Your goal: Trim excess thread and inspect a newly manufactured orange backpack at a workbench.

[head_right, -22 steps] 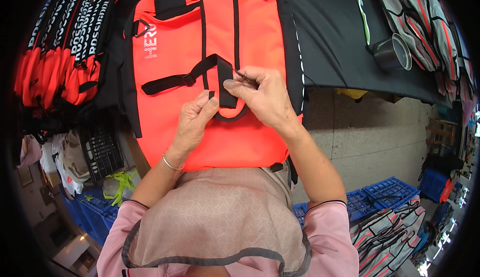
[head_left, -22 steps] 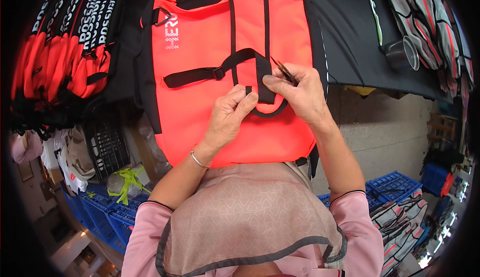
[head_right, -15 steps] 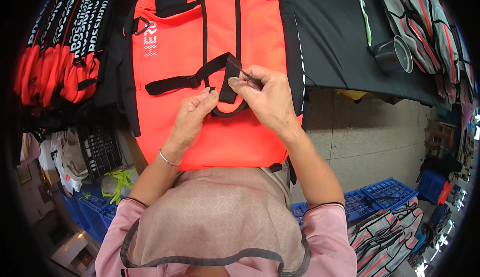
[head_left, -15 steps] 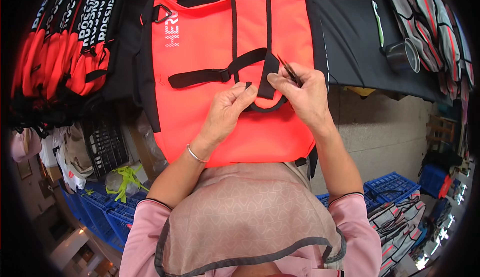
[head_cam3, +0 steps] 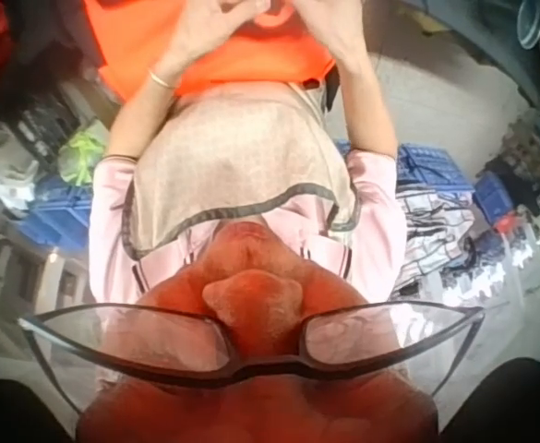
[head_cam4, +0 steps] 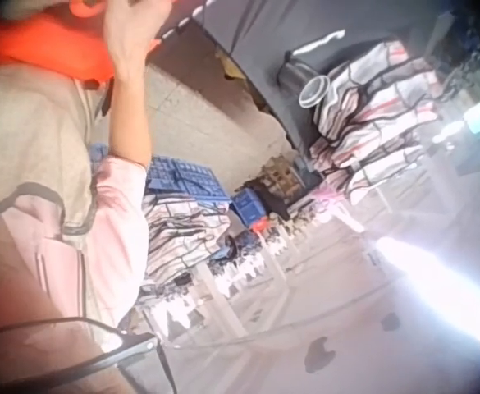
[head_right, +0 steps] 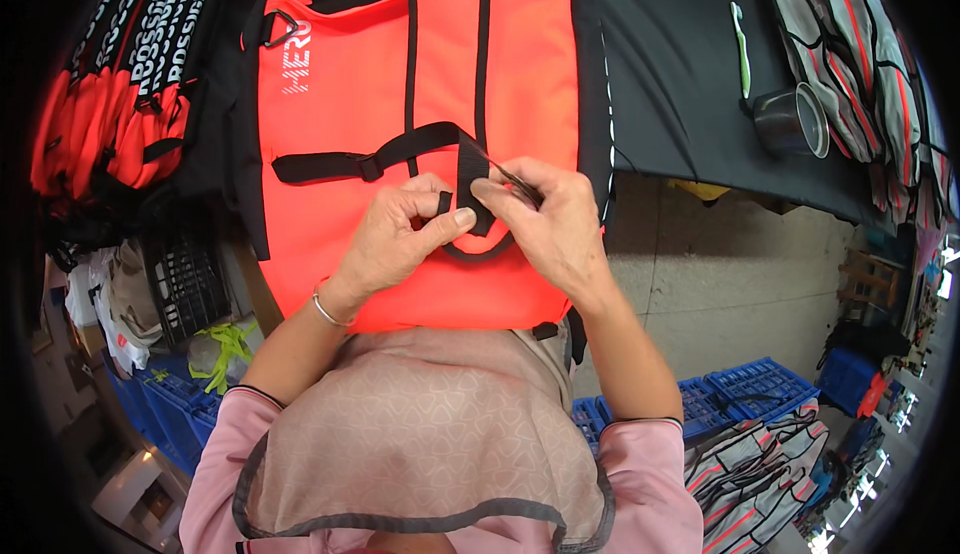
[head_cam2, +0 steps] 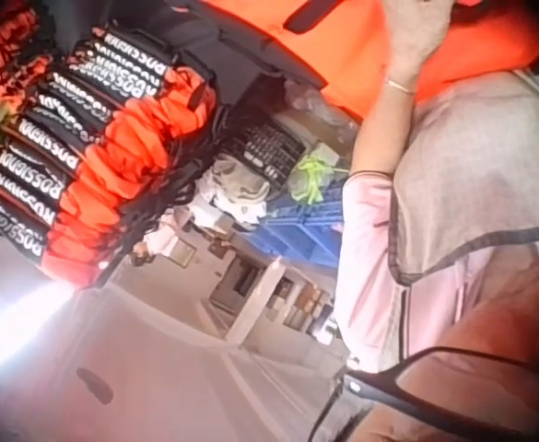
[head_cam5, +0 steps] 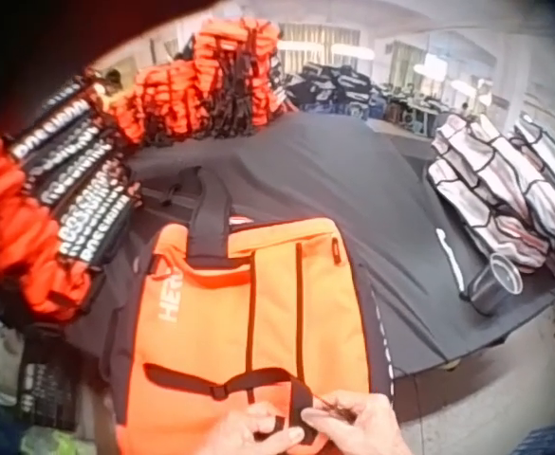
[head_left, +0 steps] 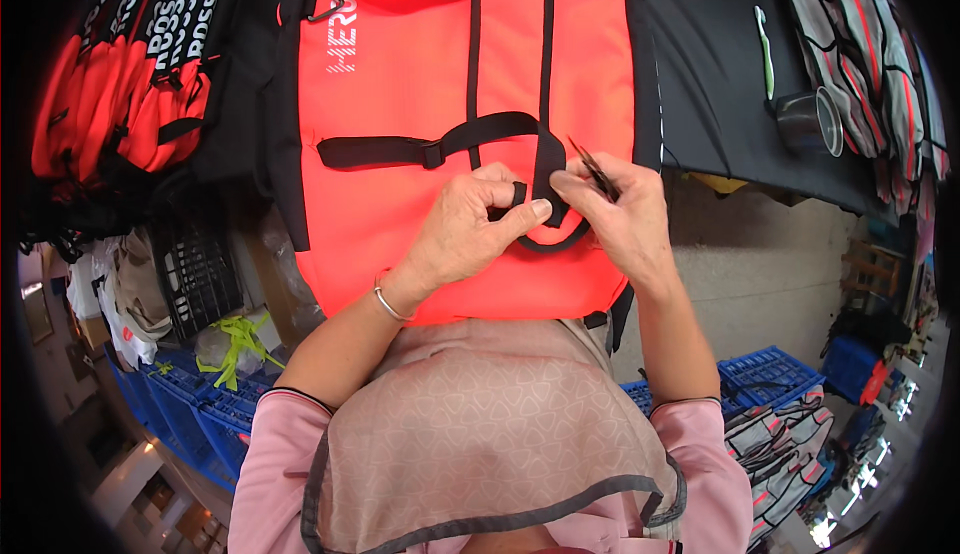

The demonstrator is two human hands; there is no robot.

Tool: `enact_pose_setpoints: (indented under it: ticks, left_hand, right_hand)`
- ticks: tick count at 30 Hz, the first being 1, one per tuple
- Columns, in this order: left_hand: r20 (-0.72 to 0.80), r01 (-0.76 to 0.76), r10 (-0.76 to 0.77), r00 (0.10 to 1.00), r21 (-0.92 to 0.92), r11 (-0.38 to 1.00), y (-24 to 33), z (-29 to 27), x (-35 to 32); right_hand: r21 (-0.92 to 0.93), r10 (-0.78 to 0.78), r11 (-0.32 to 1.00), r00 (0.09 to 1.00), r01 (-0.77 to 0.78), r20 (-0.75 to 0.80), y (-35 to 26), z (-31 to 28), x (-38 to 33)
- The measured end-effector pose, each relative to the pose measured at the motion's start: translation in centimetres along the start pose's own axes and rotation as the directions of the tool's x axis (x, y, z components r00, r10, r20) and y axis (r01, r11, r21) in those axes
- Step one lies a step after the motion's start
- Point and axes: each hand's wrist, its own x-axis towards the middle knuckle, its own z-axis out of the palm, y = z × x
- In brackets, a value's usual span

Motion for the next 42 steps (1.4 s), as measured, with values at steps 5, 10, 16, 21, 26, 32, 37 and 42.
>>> enact_pose_setpoints:
  ticks: [5,10,16,21,26,32,37,42]
  left_hand:
    - [-0.045,0.078,-0.078,0.996,0.006,0.997,0.4,0.9,-0.2]
    - [-0.062,0.106,-0.107,0.992,-0.018,0.994,0.2,1.3,-0.3]
    - [-0.060,0.119,-0.120,0.991,-0.018,0.993,0.7,1.3,-0.2]
    - [-0.046,0.141,-0.141,0.989,0.010,0.990,0.7,1.2,-0.1]
    - [-0.056,0.118,-0.119,0.991,-0.015,0.993,0.0,1.4,-0.1]
    - [-0.037,0.107,-0.107,0.994,0.006,0.994,0.3,1.0,0.0]
    - [-0.015,0.109,-0.109,0.994,0.024,0.994,0.6,0.8,0.0]
    - [-0.009,0.134,-0.134,0.991,0.048,0.990,0.7,0.8,0.0]
  right_hand:
    - [-0.089,-0.279,0.960,0.914,0.264,-0.295,1.0,-0.8,-3.5]
    - [-0.736,-0.775,0.413,0.632,0.537,0.026,3.4,-2.5,-4.6]
    - [-0.843,-0.842,0.159,0.517,0.513,0.156,3.3,-2.4,-4.7]
    - [-0.865,-0.852,0.055,0.475,0.499,0.220,2.9,-2.6,-4.4]
    - [-0.869,-0.855,-0.013,0.444,0.495,0.267,2.7,-2.6,-4.3]
    - [-0.859,-0.854,-0.101,0.399,0.503,0.334,2.0,-2.8,-4.3]
    - [-0.844,-0.859,-0.140,0.361,0.517,0.363,1.5,-2.9,-4.2]
    - [-0.845,-0.866,-0.115,0.364,0.522,0.342,1.3,-3.3,-4.1]
